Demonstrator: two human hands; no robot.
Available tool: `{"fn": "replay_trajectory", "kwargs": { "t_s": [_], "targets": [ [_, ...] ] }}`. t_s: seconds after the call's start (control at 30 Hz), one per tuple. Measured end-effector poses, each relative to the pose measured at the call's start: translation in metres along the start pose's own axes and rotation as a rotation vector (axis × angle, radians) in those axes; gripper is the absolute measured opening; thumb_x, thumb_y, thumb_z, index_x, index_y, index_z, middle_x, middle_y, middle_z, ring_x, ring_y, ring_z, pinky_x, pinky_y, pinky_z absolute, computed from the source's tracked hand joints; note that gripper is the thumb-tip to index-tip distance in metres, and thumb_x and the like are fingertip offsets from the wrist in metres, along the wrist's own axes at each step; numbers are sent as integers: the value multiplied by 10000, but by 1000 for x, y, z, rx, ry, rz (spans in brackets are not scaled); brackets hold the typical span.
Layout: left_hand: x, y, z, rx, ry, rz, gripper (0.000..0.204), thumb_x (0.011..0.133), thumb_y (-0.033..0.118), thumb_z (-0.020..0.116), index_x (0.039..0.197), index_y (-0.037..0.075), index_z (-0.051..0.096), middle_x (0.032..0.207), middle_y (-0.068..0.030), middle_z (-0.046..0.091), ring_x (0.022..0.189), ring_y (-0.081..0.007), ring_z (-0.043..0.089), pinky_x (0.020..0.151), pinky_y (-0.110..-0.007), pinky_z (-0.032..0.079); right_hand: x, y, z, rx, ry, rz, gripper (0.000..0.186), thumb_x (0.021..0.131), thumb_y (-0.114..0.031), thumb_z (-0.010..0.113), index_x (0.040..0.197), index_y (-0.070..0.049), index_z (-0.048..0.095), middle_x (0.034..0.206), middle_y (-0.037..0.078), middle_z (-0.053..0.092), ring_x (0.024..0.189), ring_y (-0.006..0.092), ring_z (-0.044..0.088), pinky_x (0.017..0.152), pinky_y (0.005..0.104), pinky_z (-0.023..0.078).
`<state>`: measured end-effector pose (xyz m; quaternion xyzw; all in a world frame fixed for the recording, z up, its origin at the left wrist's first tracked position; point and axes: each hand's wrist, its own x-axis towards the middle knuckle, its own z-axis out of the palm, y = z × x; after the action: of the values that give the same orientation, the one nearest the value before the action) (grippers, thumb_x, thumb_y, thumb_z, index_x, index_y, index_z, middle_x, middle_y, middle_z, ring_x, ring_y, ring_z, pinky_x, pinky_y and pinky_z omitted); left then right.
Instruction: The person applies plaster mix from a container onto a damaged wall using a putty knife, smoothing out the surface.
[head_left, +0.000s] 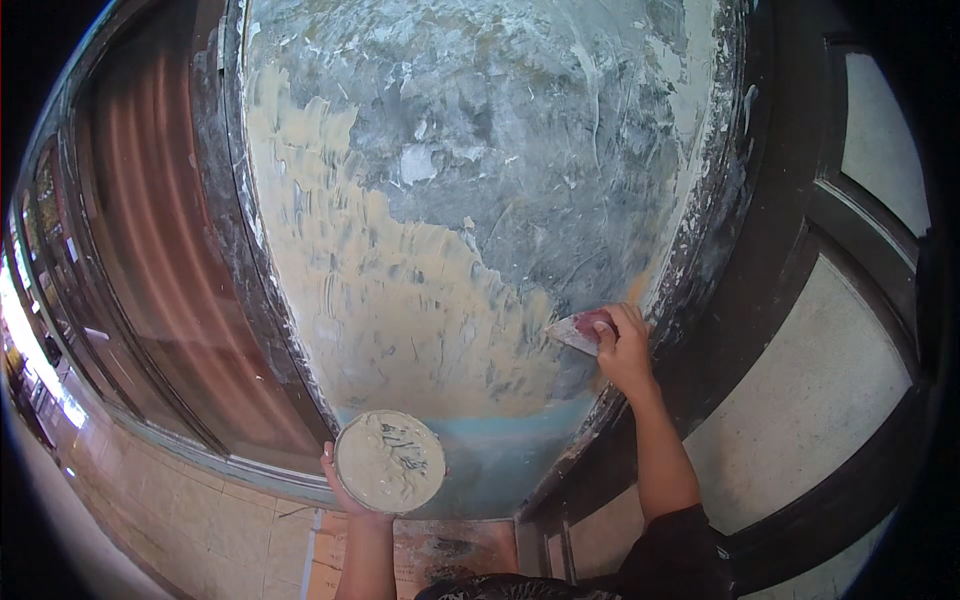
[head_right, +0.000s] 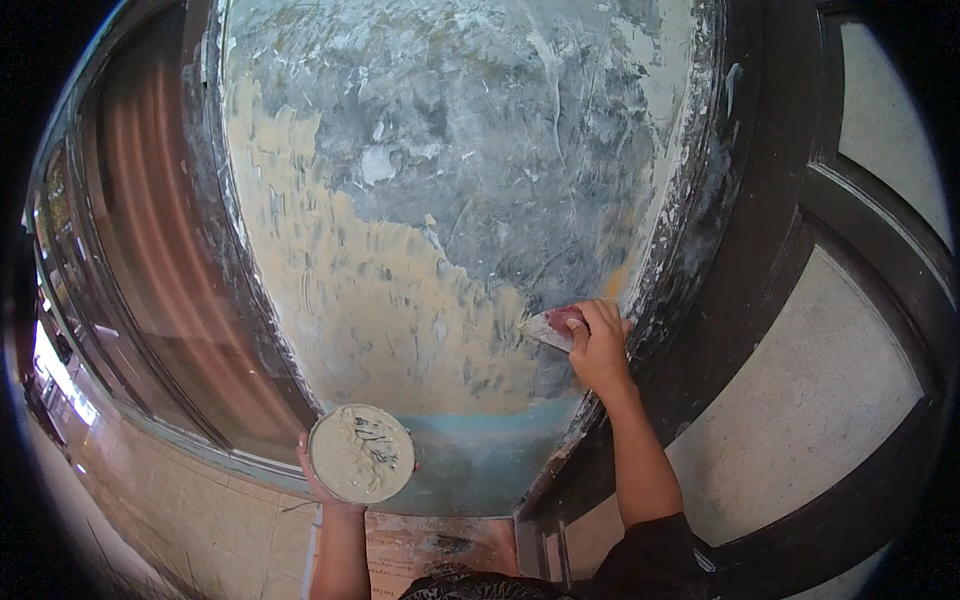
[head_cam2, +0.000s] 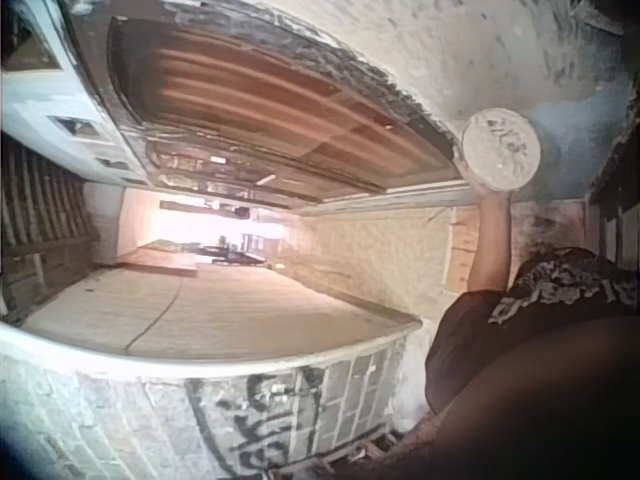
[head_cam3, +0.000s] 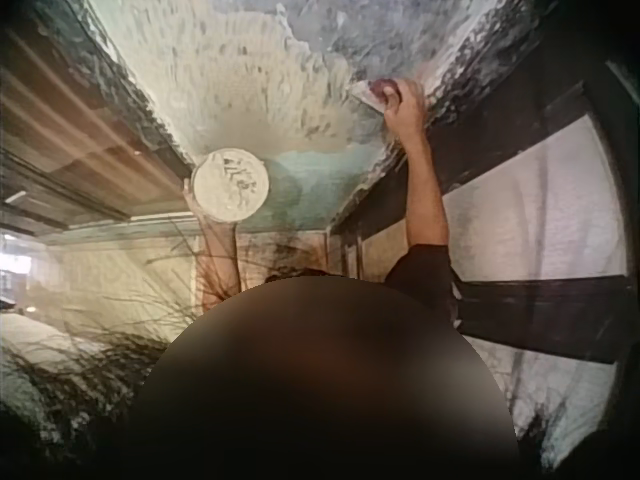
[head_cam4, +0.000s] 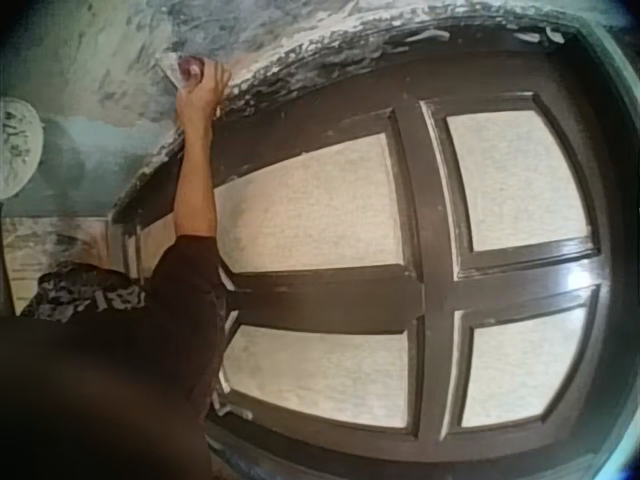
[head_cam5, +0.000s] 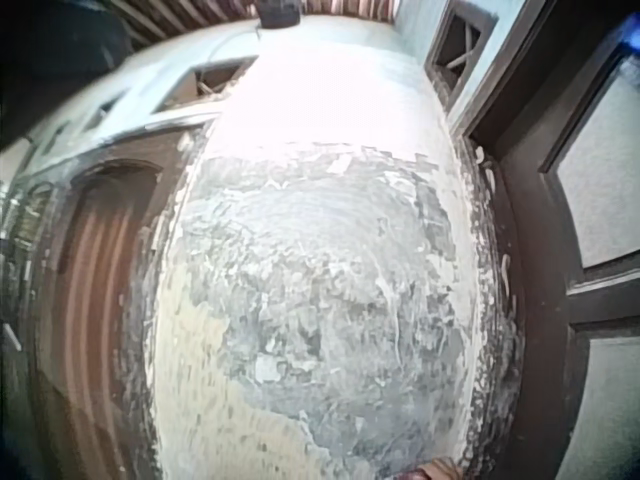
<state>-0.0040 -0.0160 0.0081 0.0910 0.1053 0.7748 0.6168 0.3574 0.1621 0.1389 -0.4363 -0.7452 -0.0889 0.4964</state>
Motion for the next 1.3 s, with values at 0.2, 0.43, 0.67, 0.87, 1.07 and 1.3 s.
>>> {"fn": "replay_trajectory", "kwargs": {
  "t_s": [0.2,0.43,0.67,0.87,1.07,1.3],
  "targets": [
    [0,0,1,-87,51,-10,825,940,703,448,1434,49,541,1408,-208,572,1249,-425,570,994,-652,498,21,-7,-10,145,105,74,161,944,-98,653,1083,-18,653,1025,164,661,1003,405,600,884,470,448],
    [-2,-2,7,-13,-50,-15,825,931,715,449,1450,80,537,1454,-207,546,1265,-482,546,956,-787,428,7,1,-5,-16,22,-47,146,912,-54,657,1052,-12,651,1024,160,651,1025,405,587,879,462,445],
    [-3,3,2,-6,-78,1,827,946,693,444,1441,36,532,1427,-216,562,1258,-435,563,1037,-623,480,25,-19,-16,108,116,5,152,936,-53,640,1075,9,646,1027,181,645,997,417,576,906,459,457],
    [4,-14,5,-36,8,31,816,953,680,443,1436,29,538,1421,-215,569,1259,-434,565,1038,-624,479,15,-4,-10,-40,-53,-78,135,917,-27,637,1051,-14,654,1024,172,643,1026,413,563,932,460,436],
    [3,-11,4,-22,-71,-17,817,959,678,435,1441,25,534,1430,-214,566,1259,-422,567,1045,-610,482,37,-16,-25,117,170,-27,139,937,-41,634,1065,8,649,1001,186,648,976,411,578,878,450,469],
    [2,-11,23,-30,-56,-31,828,964,685,417,1451,25,528,1428,-214,573,1261,-421,573,1047,-610,482,-15,-57,-32,284,-120,-317,234,793,38,661,995,-61,726,986,80,687,970,328,590,856,416,465]
  ]
}}
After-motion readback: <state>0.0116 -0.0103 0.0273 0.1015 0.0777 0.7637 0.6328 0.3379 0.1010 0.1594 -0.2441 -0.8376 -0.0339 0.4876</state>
